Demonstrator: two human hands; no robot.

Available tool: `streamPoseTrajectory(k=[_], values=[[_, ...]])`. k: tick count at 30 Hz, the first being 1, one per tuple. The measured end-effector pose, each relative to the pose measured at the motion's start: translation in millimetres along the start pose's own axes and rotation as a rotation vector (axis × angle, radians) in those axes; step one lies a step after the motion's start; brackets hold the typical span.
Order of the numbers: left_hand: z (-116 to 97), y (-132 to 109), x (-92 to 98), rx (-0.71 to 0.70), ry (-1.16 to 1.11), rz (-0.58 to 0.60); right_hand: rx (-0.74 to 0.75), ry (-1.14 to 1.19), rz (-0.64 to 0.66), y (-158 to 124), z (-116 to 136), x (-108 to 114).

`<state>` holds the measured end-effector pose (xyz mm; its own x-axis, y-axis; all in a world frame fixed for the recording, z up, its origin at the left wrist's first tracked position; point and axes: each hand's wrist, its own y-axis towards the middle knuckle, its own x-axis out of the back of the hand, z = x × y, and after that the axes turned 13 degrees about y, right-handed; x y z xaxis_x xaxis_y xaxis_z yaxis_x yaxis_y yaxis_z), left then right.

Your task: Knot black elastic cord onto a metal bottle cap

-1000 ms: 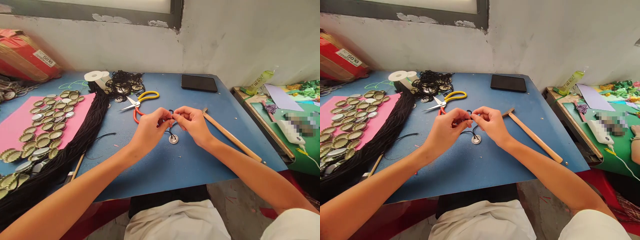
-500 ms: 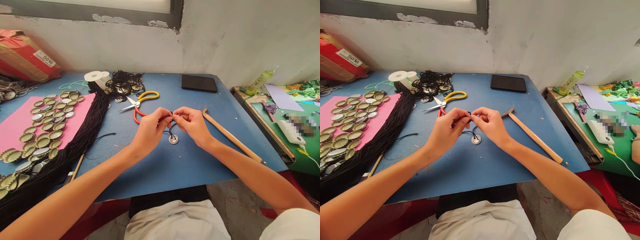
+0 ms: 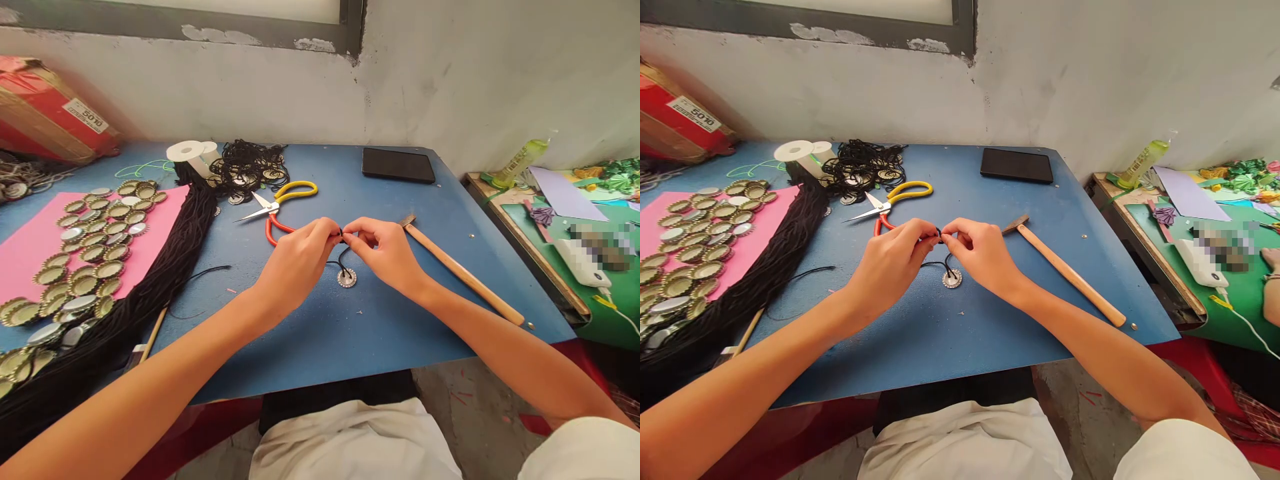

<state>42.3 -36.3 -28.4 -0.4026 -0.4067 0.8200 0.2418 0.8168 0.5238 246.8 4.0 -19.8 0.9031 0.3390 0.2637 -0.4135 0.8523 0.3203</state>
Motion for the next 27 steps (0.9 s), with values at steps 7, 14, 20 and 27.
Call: streamPoseTrajectory(k=[7,14,20,27], values=[[3.4,0.3,-0.2,-0.11,0.046,-0.013,0.013,-0.028,0.043,2.3,-3.0,1.1],[5.3,0.4,1.6,-0.126,0.087,0.033,-0.007,-0.015,0.129,2.2,-3.7,2.5],[2.9,-0.6,3.0,-0.094,0.083,0.035,0.003,-0.019,0.118,0.8,-0.6,2.8],[2.2,-1.5,0.7,-0.102,0.113,0.084,0.01,-0.022,0.092,-0.7,2.6,2.4]])
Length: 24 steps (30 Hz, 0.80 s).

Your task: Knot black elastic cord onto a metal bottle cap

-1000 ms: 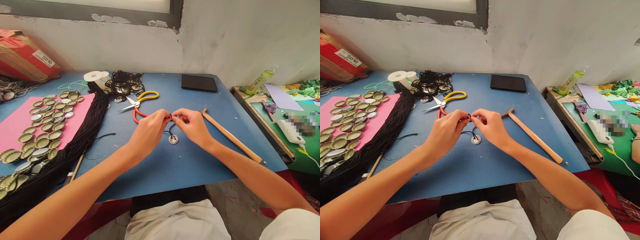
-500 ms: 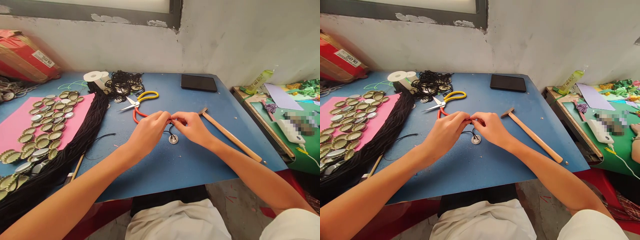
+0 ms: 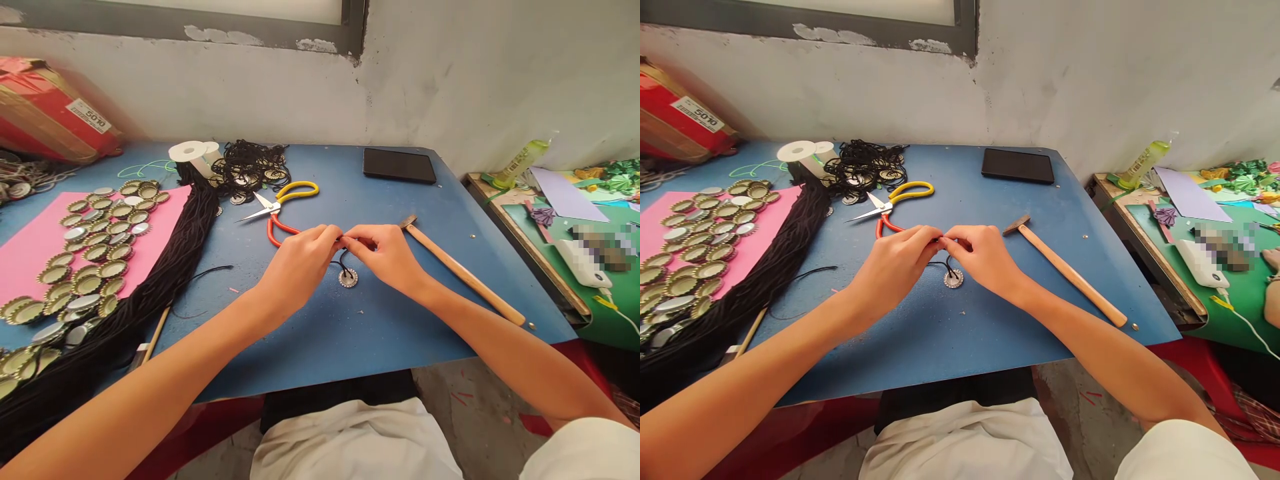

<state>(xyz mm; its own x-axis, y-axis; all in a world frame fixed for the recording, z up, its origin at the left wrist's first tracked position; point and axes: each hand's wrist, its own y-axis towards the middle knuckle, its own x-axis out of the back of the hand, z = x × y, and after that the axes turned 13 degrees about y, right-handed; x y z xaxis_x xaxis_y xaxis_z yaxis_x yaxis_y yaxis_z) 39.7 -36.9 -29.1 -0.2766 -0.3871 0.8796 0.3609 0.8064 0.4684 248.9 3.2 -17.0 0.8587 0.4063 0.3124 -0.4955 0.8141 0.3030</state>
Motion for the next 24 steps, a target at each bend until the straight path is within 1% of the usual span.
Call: streamPoseTrajectory(k=[5,10,15,17,19,24], values=[[-1,0,-1.4,0.027,0.003,-0.003,-0.008,-0.002,-0.031,-1,0,-2],[-2,-3,-1.5,0.013,-0.029,-0.012,-0.004,0.012,-0.074,0,2,-2],[-3,-2,-0.7,0.036,-0.058,-0.047,0.004,0.015,-0.115,2,1,-1],[-5,0,0.8,0.08,-0.105,-0.046,0.008,0.011,-0.118,2,0,-1],[-7,3,3.6,0.143,-0.202,-0.02,0.006,0.003,-0.116,2,-1,-1],[-13,8,12.0,0.335,-0.532,0.118,0.045,-0.063,-0.117,0,-1,-1]])
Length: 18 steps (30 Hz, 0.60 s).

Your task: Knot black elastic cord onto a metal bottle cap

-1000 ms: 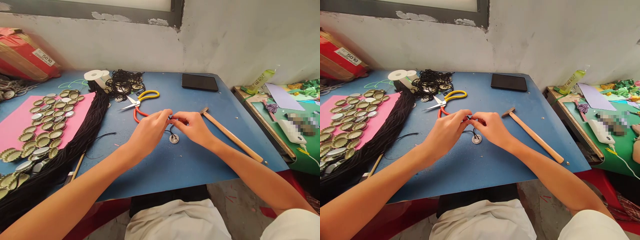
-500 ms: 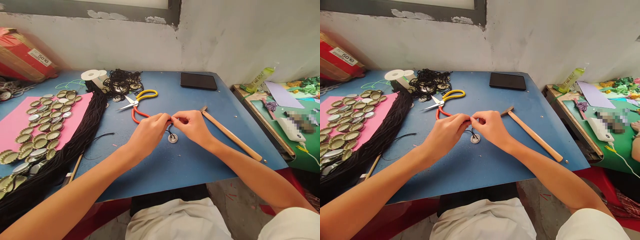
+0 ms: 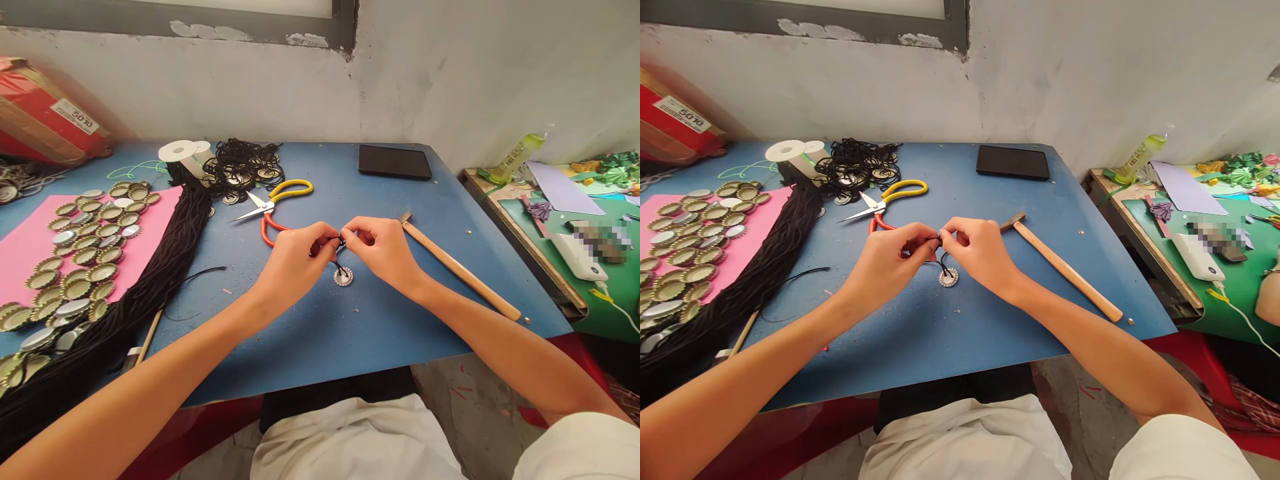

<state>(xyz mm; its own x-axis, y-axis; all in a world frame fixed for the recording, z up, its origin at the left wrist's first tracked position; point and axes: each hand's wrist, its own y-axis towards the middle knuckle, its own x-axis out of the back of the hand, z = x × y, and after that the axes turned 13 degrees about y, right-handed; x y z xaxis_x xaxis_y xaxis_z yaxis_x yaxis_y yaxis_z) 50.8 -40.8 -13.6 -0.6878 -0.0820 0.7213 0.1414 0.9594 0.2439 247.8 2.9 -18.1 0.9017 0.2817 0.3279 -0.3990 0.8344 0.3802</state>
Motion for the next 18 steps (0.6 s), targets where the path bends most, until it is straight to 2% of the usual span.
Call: streamPoseTrajectory(k=[3,6,10,12,18], values=[[-4,2,3.4,0.087,-0.117,0.034,0.07,-0.097,-0.035,-3,-1,0],[-6,4,6.7,0.175,-0.245,0.075,0.203,-0.23,-0.075,-6,-5,1],[-8,5,8.9,0.281,-0.399,0.115,0.383,-0.41,-0.022,-7,-12,3],[-7,5,8.9,0.292,-0.417,0.106,0.392,-0.476,0.007,-7,-14,3],[-6,4,7.5,0.221,-0.329,0.051,0.278,-0.531,0.053,-7,-10,3]])
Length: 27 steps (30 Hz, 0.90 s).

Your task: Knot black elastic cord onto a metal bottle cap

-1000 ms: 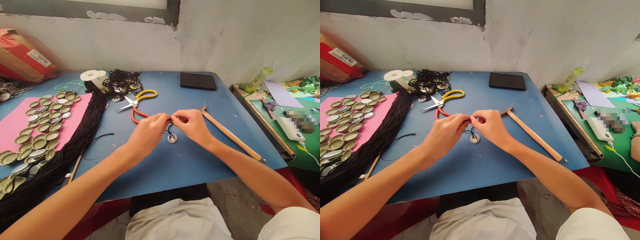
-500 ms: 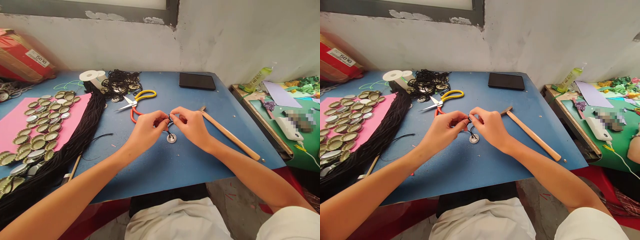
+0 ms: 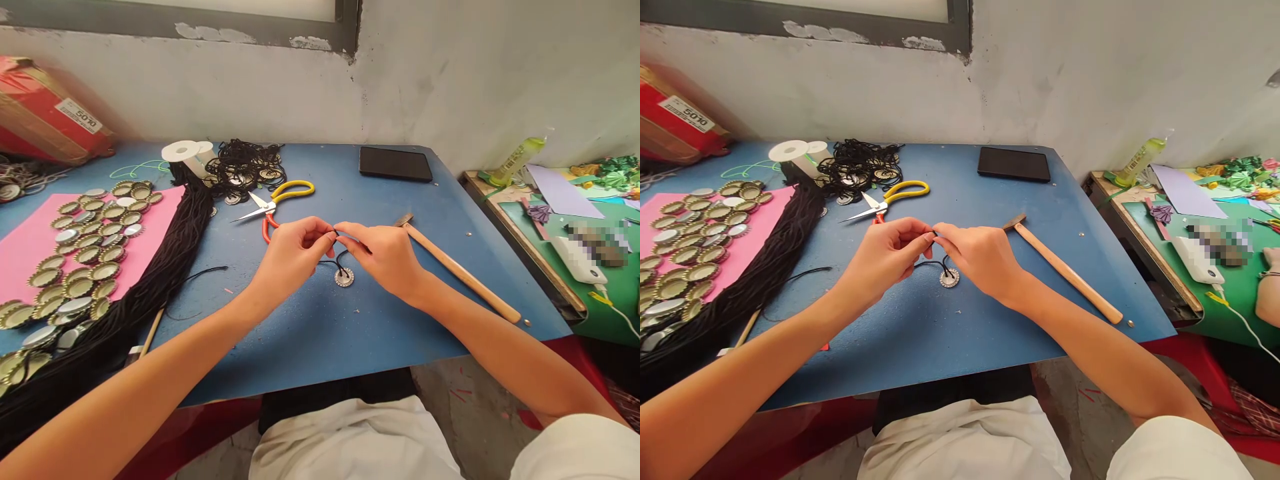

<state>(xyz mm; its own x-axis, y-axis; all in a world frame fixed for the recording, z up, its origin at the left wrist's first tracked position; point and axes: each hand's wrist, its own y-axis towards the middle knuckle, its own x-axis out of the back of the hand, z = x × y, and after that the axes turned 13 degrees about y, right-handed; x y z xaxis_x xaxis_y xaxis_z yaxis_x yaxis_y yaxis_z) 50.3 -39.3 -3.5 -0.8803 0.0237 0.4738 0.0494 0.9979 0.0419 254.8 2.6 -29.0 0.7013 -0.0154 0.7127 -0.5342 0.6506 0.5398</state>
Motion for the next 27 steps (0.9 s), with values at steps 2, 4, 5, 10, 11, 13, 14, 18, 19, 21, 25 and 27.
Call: streamPoseTrajectory(k=[2,4,5,10,11,13,14,18,19,21,25,27], values=[[0,0,-0.5,-0.02,0.042,-0.013,-0.036,0.021,0.021,0,3,1],[2,1,-1.1,-0.055,0.1,-0.036,-0.085,0.036,0.05,1,5,1],[3,1,-1.5,-0.077,0.132,-0.05,-0.114,0.041,0.064,2,6,1],[9,1,-4.6,-0.176,0.265,-0.097,-0.224,0.084,0.129,5,10,1],[10,1,-5.3,-0.186,0.286,-0.101,-0.234,0.092,0.137,6,10,1],[12,0,-6.7,-0.202,0.322,-0.107,-0.252,0.099,0.148,6,11,2],[12,0,-7.3,-0.21,0.338,-0.107,-0.259,0.101,0.152,6,11,2],[17,-1,-8.4,-0.255,0.42,-0.115,-0.275,0.121,0.159,7,11,3],[18,0,-8.4,-0.265,0.448,-0.121,-0.279,0.133,0.155,7,12,4],[22,0,-8.1,-0.29,0.511,-0.139,-0.293,0.174,0.14,8,13,5],[25,2,-7.5,-0.349,0.599,-0.159,-0.334,0.31,0.105,13,15,9],[25,1,-7.6,-0.374,0.618,-0.166,-0.356,0.372,0.1,14,14,10]])
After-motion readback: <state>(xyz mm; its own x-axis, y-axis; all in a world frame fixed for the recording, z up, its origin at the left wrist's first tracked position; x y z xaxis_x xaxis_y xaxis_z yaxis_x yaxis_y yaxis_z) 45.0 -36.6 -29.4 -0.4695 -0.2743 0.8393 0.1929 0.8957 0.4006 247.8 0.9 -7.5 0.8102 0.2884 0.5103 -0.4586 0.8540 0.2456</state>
